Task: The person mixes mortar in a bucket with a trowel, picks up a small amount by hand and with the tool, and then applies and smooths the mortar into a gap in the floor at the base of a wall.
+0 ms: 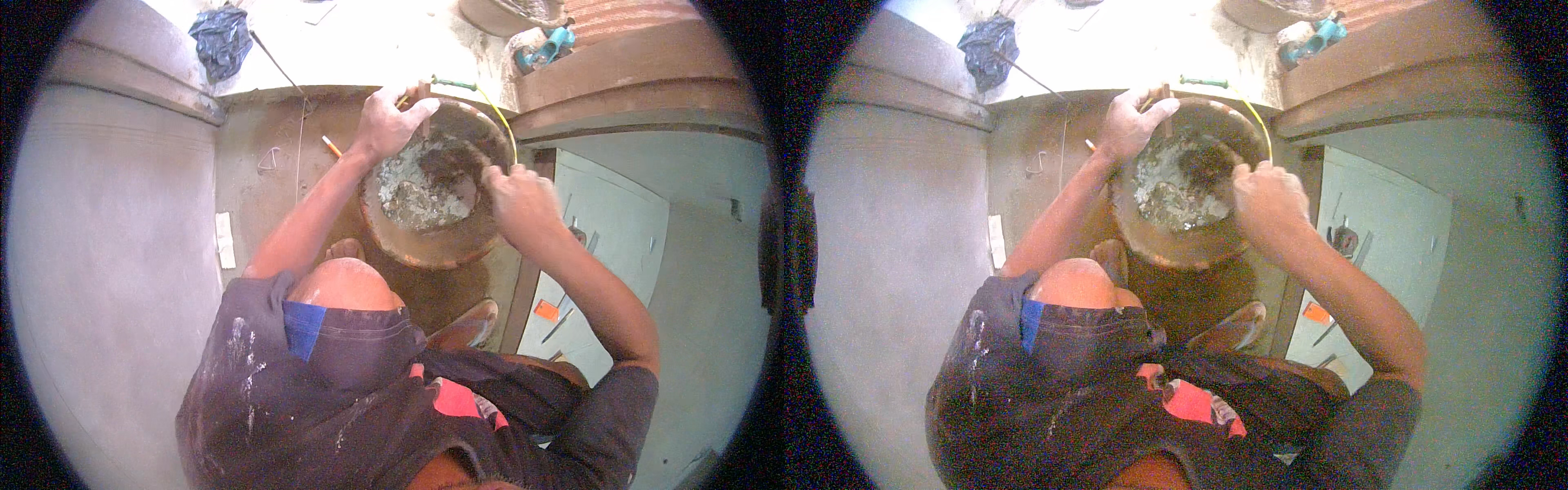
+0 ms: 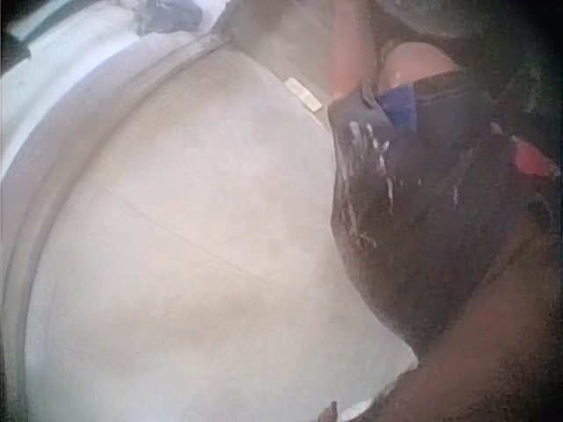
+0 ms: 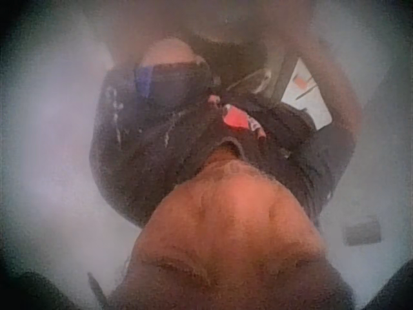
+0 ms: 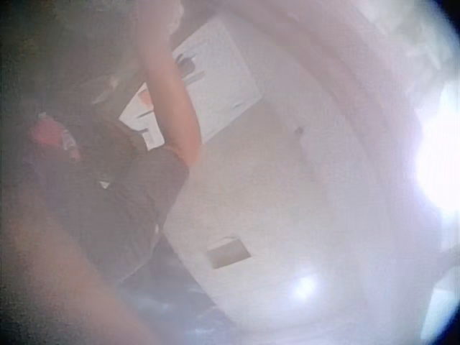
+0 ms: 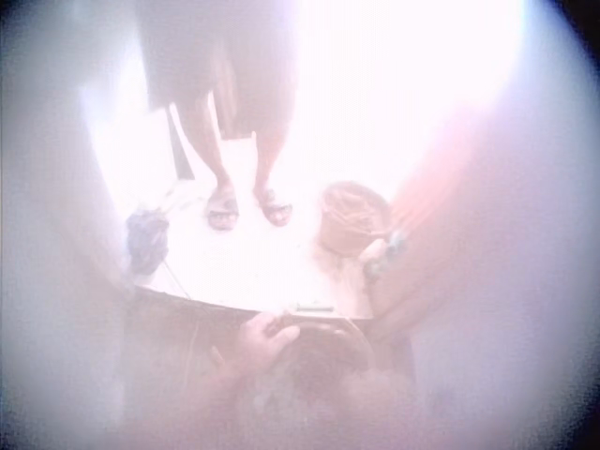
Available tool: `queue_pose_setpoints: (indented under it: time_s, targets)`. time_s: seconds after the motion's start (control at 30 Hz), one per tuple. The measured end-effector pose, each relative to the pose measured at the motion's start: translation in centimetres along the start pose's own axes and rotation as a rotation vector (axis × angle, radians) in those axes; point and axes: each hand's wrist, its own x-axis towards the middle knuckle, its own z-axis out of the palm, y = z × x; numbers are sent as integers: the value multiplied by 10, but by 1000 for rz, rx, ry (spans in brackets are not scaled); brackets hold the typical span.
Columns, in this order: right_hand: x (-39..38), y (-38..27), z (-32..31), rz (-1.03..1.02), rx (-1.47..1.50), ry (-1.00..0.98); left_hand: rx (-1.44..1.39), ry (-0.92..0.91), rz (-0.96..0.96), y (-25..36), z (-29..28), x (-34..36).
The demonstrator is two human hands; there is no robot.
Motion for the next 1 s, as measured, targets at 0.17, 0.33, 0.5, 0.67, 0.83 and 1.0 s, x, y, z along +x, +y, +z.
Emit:
queue_pose_setpoints:
  time_s: [0.17, 0.33, 0.5, 0.67, 0.83, 1.0]
  targets:
    - [9, -1, -15, 70, -125, 34, -16, -7, -16, -1, -2, 0]
    - [30, -26, 45, -67, -261, 3, -112, -1, -24, 4, 7, 2]
    - [-11, -38, 41, -114, -65, -51, -98, -38, -25, 11, -1, 1]
    - [-44, -11, -4, -101, 36, 0, -86, 66, 30, -8, 3, 2]
    - [-46, -10, -9, -8, 213, -122, -52, 59, 44, -8, 4, 0]
    - [-13, 5, 43, 70, 161, -196, -63, 57, 54, 1, 7, -1]
